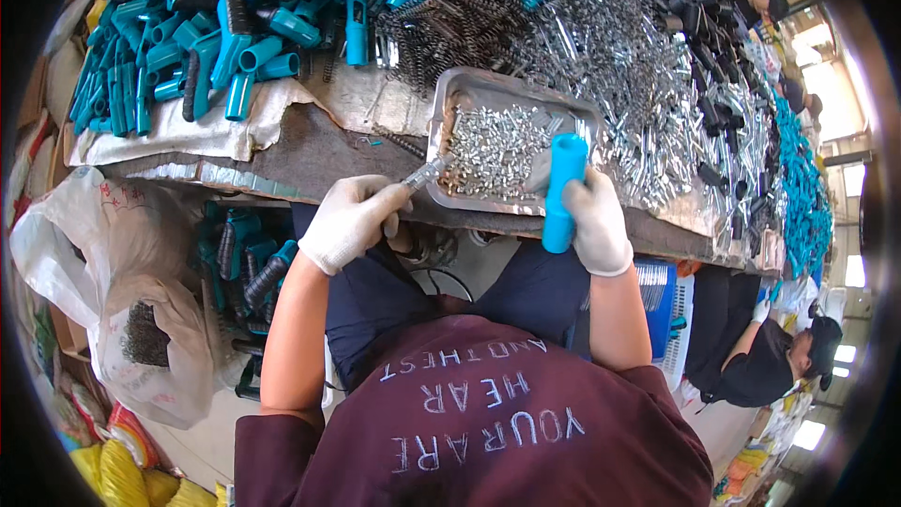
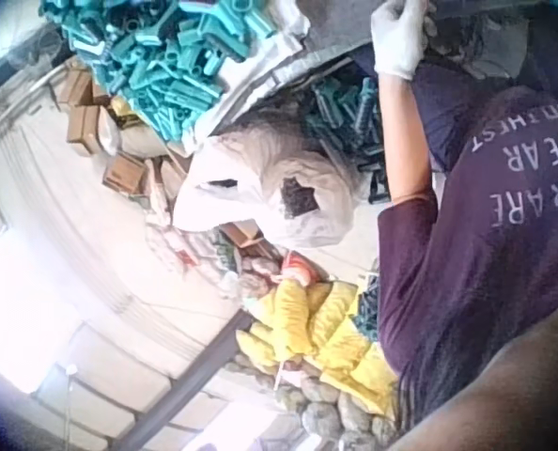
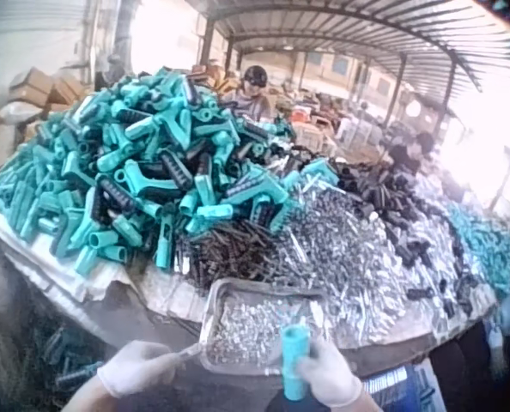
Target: The person assembles tool components by inserting metal pins and springs into cylindrical metal shafts, fitting plastic handles onto the parts, and organizing them on the workbench by hand.
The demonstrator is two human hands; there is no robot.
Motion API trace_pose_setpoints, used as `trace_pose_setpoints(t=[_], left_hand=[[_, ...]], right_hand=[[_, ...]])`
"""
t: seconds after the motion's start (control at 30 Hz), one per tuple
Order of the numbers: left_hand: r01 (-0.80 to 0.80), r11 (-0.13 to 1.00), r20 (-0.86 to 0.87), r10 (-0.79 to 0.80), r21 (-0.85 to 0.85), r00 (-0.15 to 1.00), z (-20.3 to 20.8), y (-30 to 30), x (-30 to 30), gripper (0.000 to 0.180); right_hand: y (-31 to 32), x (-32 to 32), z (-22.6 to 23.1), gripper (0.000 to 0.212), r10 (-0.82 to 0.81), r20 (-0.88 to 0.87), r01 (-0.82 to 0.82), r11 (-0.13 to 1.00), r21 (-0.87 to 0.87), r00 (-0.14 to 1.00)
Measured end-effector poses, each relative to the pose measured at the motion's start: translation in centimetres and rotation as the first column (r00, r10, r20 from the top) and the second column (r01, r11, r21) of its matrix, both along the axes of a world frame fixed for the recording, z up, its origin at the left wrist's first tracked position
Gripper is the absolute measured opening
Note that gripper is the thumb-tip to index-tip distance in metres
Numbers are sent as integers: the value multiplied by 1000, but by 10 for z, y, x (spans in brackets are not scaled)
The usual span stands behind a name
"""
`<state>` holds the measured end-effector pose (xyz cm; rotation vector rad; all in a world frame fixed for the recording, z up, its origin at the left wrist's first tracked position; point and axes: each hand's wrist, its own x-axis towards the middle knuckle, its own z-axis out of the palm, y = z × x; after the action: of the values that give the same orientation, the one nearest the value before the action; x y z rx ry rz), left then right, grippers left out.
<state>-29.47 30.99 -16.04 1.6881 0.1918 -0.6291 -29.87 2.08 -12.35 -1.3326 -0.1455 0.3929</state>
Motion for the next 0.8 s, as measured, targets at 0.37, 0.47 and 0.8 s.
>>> trace_pose_setpoints(t=[0.37,0.47,0.8], left_hand=[[351,933,37,-355,79,934,46,-59,-18,31],[417,896,103,-434,156,895,44,-71,-15,31],[394,844,397,-523,363,754,12,-81,-16,23]], right_hand=[[-51,-37,-37,25,-653,-117,650,757,-66,748],[-49,-43,-41,25,-615,-189,631,776,29,765],[-33,-58,-41,27,-173,-411,205,978,35,895]])
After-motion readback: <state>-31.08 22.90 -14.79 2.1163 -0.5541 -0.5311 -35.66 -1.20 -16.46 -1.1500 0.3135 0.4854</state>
